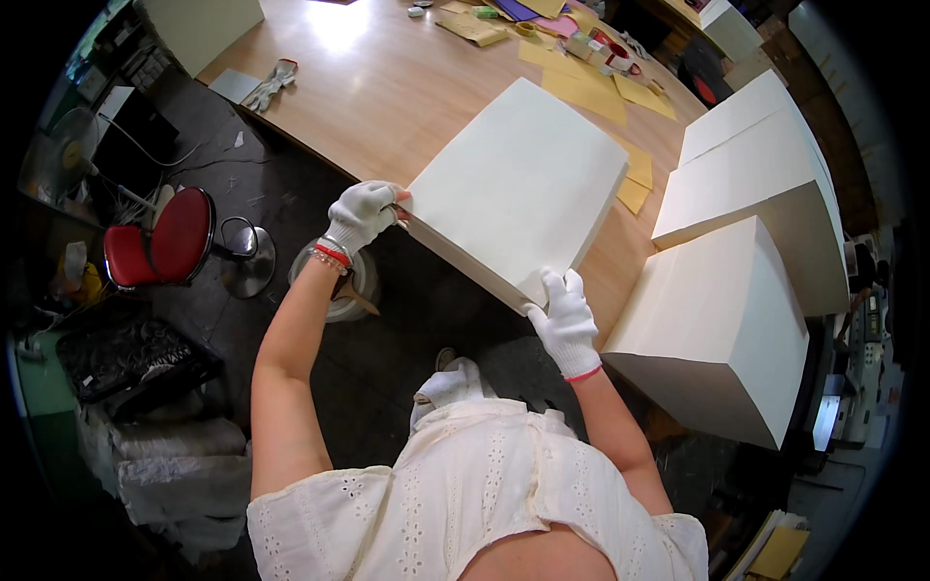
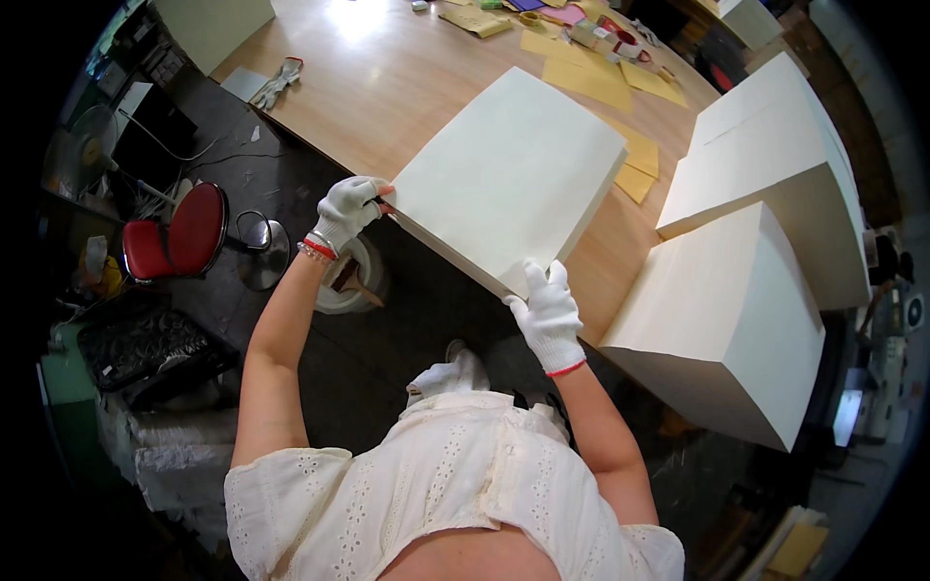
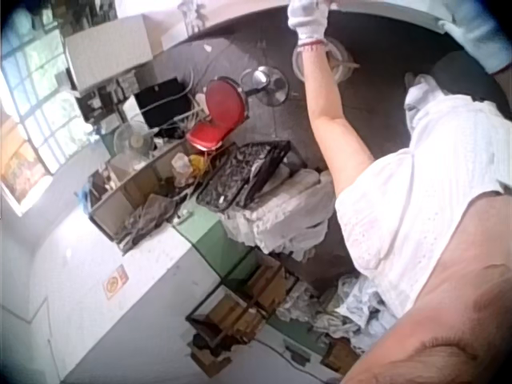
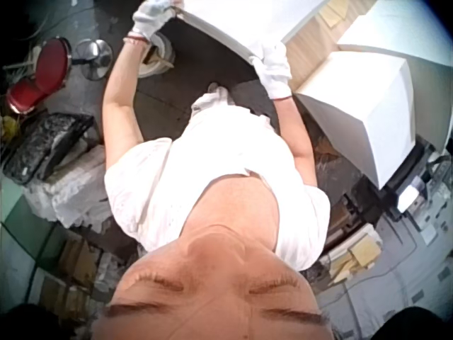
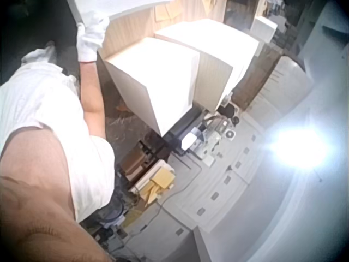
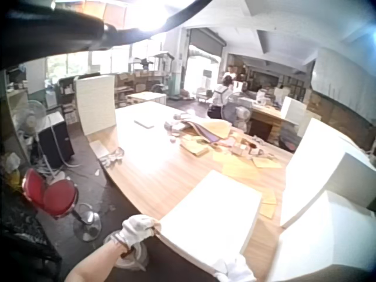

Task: The person repeatedly picks up a single sheet of white paper from a table and places it onto a growing stack of similar sheets. The person wears white gloves and handles the paper carefully, aligning each sheet before adding it to the pile. The task continues in a repetitive loop throughout the video.

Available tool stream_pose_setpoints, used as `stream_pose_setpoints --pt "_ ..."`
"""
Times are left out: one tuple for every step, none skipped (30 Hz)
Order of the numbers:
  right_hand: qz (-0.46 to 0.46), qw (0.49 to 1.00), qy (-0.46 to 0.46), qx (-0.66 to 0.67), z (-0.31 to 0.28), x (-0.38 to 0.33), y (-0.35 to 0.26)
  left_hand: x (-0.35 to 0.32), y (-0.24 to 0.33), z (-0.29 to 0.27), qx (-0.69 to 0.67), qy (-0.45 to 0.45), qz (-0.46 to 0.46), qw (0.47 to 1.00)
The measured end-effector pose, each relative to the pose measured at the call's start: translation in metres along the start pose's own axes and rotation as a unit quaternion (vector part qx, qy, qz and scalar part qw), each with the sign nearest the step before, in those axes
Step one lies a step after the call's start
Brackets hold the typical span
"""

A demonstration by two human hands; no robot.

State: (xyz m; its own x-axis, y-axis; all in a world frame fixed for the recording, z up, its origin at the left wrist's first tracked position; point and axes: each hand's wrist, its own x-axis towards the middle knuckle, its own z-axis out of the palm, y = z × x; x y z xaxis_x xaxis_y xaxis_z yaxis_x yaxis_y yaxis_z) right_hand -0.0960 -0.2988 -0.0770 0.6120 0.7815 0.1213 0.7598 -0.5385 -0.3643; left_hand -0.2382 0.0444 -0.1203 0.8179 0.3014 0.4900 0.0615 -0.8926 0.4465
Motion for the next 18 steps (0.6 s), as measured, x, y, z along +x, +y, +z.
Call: stream_pose_setpoints --pt "-0.003 1.0 0.0 -0.001 0.001 0.0 -0.001 -0.001 -0.002 0.001 -0.001 0.005 0.0 1.0" --pt "-0.006 1.0 0.0 -0.002 0.001 0.001 -0.001 -0.003 -0.004 0.002 -0.001 0.009 0.001 1.0" --pt "-0.009 1.0 0.001 -0.003 0.001 0.002 -0.001 -0.004 -0.006 0.004 -0.002 0.014 0.002 1.0" --pt "-0.009 1.0 0.003 0.0 0.002 0.001 0.0 -0.002 -0.002 0.0 0.008 0.021 0.019 1.0" --pt "-0.01 1.0 0.005 0.003 0.003 0.001 0.0 -0.002 0.001 -0.003 0.015 0.021 0.027 0.999" --pt "-0.01 1.0 0.008 0.005 0.003 0.001 0.001 -0.002 0.003 -0.005 0.021 0.02 0.037 0.999" --pt "-0.01 1.0 0.007 0.01 0.003 0.002 0.0 -0.001 0.003 -0.007 0.028 0.022 0.046 0.998" --pt "-0.011 1.0 0.006 0.014 0.002 0.003 -0.002 -0.003 -0.005 -0.004 0.014 0.018 0.053 0.998" --pt "-0.011 1.0 0.005 0.018 0.001 0.003 -0.004 -0.004 -0.008 -0.004 -0.011 0.009 0.033 0.999" --pt "-0.005 1.0 0.003 0.021 0.001 0.003 -0.003 -0.002 -0.009 -0.003 -0.036 -0.002 0.016 0.999" --pt "0.002 1.0 0.001 0.024 0.002 0.002 -0.002 0.001 -0.008 -0.001 -0.062 -0.014 -0.001 0.998" --pt "0.009 1.0 0.0 0.026 0.003 0.001 -0.001 0.003 -0.008 0.0 -0.078 -0.02 -0.008 0.997" --pt "0.005 0.999 -0.006 0.036 0.004 0.0 0.001 0.009 0.001 -0.002 -0.072 -0.04 -0.022 0.996" --pt "0.004 0.999 -0.008 0.044 0.005 0.0 0.003 0.011 0.005 -0.006 -0.051 -0.059 -0.041 0.996" --pt "0.007 0.999 -0.006 0.046 0.002 -0.001 0.006 0.013 0.008 -0.009 -0.034 -0.077 -0.054 0.995" --pt "0.002 0.998 -0.01 0.065 -0.002 -0.003 0.004 0.012 0.014 -0.01 -0.048 -0.092 -0.107 0.989" --pt "-0.003 0.997 -0.009 0.077 -0.01 -0.003 0.004 0.007 0.004 -0.004 -0.097 -0.086 -0.145 0.981" --pt "0.017 0.996 -0.058 0.061 -0.025 -0.009 0.001 0.014 0.017 -0.016 0.002 -0.127 -0.097 0.987"
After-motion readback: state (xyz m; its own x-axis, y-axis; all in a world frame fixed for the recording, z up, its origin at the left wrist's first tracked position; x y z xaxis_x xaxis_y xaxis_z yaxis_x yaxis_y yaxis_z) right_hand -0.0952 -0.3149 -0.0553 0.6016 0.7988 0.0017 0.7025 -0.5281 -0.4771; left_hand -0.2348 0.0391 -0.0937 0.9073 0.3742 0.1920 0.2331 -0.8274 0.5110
